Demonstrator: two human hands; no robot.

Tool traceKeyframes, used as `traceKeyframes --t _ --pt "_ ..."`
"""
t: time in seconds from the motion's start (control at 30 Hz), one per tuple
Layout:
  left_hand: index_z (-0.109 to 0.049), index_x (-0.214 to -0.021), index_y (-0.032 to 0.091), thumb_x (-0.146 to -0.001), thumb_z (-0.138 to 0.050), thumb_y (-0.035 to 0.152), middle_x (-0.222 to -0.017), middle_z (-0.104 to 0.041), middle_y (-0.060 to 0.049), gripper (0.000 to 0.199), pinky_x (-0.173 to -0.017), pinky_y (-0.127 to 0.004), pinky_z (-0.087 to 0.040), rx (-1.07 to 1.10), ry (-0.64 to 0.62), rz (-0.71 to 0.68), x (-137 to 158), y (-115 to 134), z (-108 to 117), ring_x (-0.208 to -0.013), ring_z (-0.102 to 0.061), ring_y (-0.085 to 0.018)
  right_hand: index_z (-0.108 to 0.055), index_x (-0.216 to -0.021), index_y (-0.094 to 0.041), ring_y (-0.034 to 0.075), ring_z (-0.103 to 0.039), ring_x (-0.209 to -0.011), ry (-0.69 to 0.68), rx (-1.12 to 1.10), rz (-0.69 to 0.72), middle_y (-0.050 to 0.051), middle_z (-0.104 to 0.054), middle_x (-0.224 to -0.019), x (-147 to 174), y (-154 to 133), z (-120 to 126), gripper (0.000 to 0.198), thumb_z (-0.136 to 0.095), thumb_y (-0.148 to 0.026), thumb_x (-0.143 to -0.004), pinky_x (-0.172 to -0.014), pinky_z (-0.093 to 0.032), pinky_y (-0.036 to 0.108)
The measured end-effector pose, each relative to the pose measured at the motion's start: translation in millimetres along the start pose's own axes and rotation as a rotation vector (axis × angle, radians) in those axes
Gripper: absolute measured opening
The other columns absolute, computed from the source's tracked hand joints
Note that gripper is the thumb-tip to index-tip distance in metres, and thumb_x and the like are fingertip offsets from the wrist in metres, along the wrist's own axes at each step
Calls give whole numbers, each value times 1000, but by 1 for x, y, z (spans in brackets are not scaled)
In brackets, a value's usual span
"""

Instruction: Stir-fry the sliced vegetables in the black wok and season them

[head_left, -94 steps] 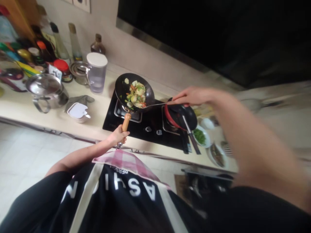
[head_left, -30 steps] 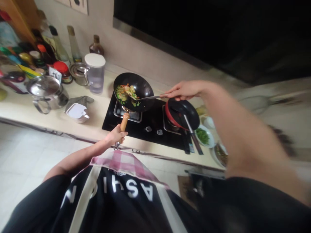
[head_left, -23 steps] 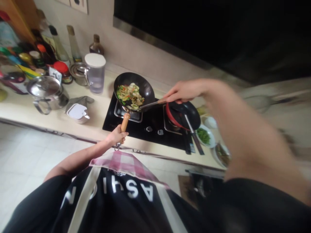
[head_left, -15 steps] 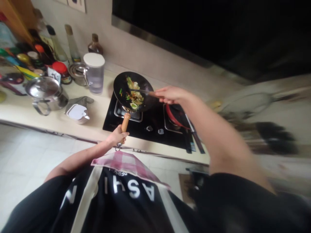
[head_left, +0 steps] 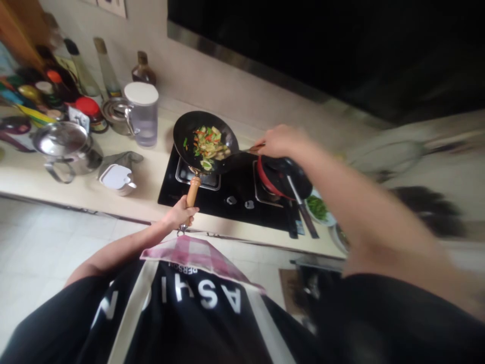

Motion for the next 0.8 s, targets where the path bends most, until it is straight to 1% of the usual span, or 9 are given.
traceKeyframes --t 0.07,0.13,0.23,0.37,0.43,0.53,0.63,0.73,0.8 --pt "-37 -100 24 -88 -69 13 -66 -47 12 36 -41 -17 -43 9 -6 -4 0 0 0 -42 -48 -5 -74 -132 -33 28 -66 -99 -2 44 -31 13 -72 -121 9 -8 -16 40 -52 -32 -98 -80 -49 36" --pt "-37 -100 24 -87 -71 14 -66 -47 12 38 -41 -16 -43 15 -5 -3 1 0 0 -42 -48 -5 -68 -140 -34 27 -64 -99 47 51 1 14 -71 -119 19 -7 -19 46 -43 -28 -101 -81 -47 36" --pt "-37 -101 24 -87 -71 14 -66 -48 11 38 -41 -17 -43 7 6 2 2 -1 1 -42 -48 -6 -66 -142 -35 25 -60 -94 93 60 39 14 -70 -114 25 16 -10 46 -44 -29 -102 -78 -42 33" --pt "-37 -99 24 -86 -74 16 -67 -48 11 40 -42 -16 -43 10 12 8 3 -1 2 -42 -49 -5 -74 -133 -28 23 -56 -93 55 45 3 15 -68 -113 -3 44 -3 39 -54 -22 -99 -78 -38 31" --pt "-37 -99 24 -85 -75 17 -68 -49 11 41 -42 -16 -43 9 11 10 3 -1 2 -43 -49 -5 -74 -131 -27 23 -56 -95 48 -2 10 14 -68 -112 -19 36 -7 38 -56 -23 -98 -81 -38 32" --pt "-37 -100 24 -86 -74 17 -68 -49 10 40 -42 -16 -43 -5 9 10 3 -1 2 -43 -49 -5 -70 -137 -31 25 -57 -101 102 -58 89 13 -68 -111 -26 4 -10 41 -52 -29 -100 -85 -40 33" --pt "-37 -100 24 -86 -73 17 -66 -48 11 39 -42 -15 -42 -1 0 8 1 -3 2 -43 -48 -5 -67 -140 -36 27 -58 -104 131 -45 148 12 -69 -116 -8 -14 0 43 -51 -33 -101 -84 -40 33" --pt "-36 -100 24 -86 -72 17 -65 -47 11 39 -41 -15 -42 7 -9 10 -1 -5 1 -42 -48 -5 -71 -136 -39 26 -58 -101 43 -7 66 10 -70 -122 10 8 20 39 -60 -39 -98 -78 -38 32" --pt "-36 -100 24 -86 -72 16 -64 -47 12 39 -41 -16 -42 13 -14 9 -3 -6 1 -41 -47 -6 -75 -130 -35 22 -59 -95 -44 9 23 8 -72 -120 13 27 36 39 -71 -41 -92 -75 -37 30"
Point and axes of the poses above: each hand's wrist, its own x-axis away from the middle knuckle, its own z-axis out of the back of the hand, y = z × x, the point moved 9 cm from there along -x, towards the middle knuckle
